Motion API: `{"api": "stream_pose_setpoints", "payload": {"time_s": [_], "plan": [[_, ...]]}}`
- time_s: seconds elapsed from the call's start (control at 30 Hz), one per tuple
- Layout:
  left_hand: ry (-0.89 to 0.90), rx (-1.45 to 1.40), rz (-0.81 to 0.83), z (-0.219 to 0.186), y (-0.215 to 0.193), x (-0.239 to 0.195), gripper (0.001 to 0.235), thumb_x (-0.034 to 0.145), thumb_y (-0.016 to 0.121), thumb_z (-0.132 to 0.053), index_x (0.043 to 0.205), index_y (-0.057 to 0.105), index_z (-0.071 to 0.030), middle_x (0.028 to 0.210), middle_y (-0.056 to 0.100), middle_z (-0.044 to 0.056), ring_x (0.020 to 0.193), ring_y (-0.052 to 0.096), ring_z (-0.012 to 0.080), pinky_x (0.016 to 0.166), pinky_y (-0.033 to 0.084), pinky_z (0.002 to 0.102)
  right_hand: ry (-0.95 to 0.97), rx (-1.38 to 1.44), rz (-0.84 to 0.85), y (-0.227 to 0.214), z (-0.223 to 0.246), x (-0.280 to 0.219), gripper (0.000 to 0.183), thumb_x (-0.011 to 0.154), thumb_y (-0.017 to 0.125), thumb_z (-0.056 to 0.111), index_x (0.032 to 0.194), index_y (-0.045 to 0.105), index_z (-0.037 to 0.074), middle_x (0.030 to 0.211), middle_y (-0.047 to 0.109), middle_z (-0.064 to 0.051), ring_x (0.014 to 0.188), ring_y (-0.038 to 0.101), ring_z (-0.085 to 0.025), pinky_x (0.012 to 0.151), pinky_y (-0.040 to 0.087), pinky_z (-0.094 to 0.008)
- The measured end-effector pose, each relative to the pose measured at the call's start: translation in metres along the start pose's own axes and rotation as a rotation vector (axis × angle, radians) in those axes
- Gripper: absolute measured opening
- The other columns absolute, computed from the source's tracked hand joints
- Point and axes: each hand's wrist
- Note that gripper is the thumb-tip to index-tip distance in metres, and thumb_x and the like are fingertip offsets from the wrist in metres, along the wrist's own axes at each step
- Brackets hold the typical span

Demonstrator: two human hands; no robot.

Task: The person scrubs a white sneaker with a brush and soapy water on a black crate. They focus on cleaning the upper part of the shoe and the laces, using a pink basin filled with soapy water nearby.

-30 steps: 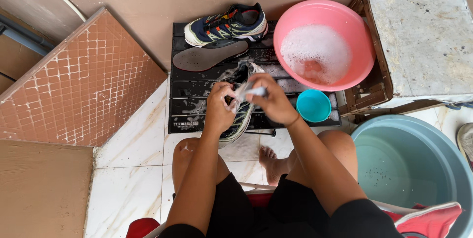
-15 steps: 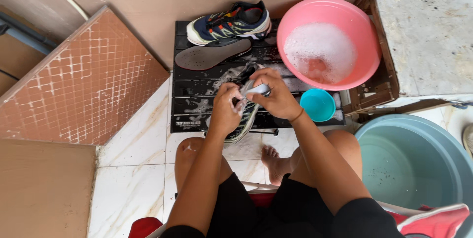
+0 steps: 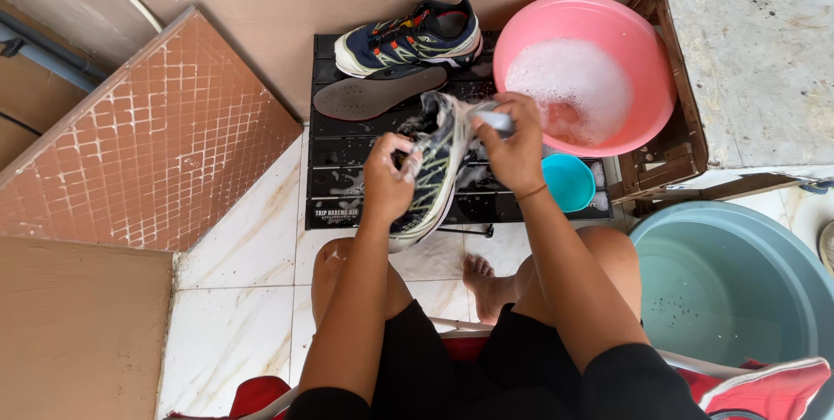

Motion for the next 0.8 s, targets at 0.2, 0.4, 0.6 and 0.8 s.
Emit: {"api": "stream_pose_setpoints", "payload": {"time_s": [0.2, 0.4, 0.6, 0.8], "plan": [[-0.279, -0.005, 0.012, 0.048, -0.004, 0.012, 0.016, 0.106, 0.063, -0.023, 0.111, 0.058, -0.009, 0.112, 0.066, 0.021, 0.092, 0.074, 0.0406, 0.08, 0.056, 0.053, 0.2, -0.508, 0.051, -0.045, -0.099, 0.052, 0.026, 0.081, 0.09, 0.019, 0.097, 0.074, 0.004, 0.107, 0.062, -0.02, 0.094, 0.065, -0.043, 0.081, 0.054, -0.045], [-0.208, 0.063, 0.077, 0.047, 0.012, 0.013, 0.013, 0.106, 0.061, -0.02, 0.111, 0.058, -0.008, 0.109, 0.064, 0.024, 0.08, 0.071, 0.0459, 0.071, 0.055, 0.055, 0.559, -0.811, 0.346, -0.07, -0.148, 0.053, 0.04, 0.081, 0.076, 0.046, 0.11, 0.082, 0.018, 0.12, 0.067, -0.02, 0.11, 0.067, -0.046, 0.098, 0.045, -0.043], [-0.07, 0.071, 0.109, 0.039, 0.0, 0.009, 0.017, 0.105, 0.064, -0.023, 0.111, 0.06, -0.008, 0.109, 0.062, 0.024, 0.087, 0.068, 0.0503, 0.083, 0.055, 0.054, 0.704, -0.757, 0.343, -0.076, -0.161, 0.069, 0.031, 0.08, 0.08, 0.038, 0.109, 0.083, 0.03, 0.106, 0.076, -0.016, 0.095, 0.073, -0.045, 0.081, 0.059, -0.049], [0.112, 0.034, 0.227, 0.007, -0.005, 0.019, 0.009, 0.112, 0.054, -0.012, 0.114, 0.056, -0.003, 0.116, 0.056, 0.022, 0.107, 0.06, 0.0514, 0.094, 0.049, 0.062, 0.102, 0.069, 0.302, -0.054, 0.018, 0.038, 0.022, 0.085, 0.081, 0.008, 0.101, 0.067, 0.003, 0.12, 0.072, -0.025, 0.118, 0.066, -0.04, 0.105, 0.043, -0.046]]}}
Point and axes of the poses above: each hand's wrist, its own x-axis towards the middle knuckle, its own y-axis out of the palm, z = x × y
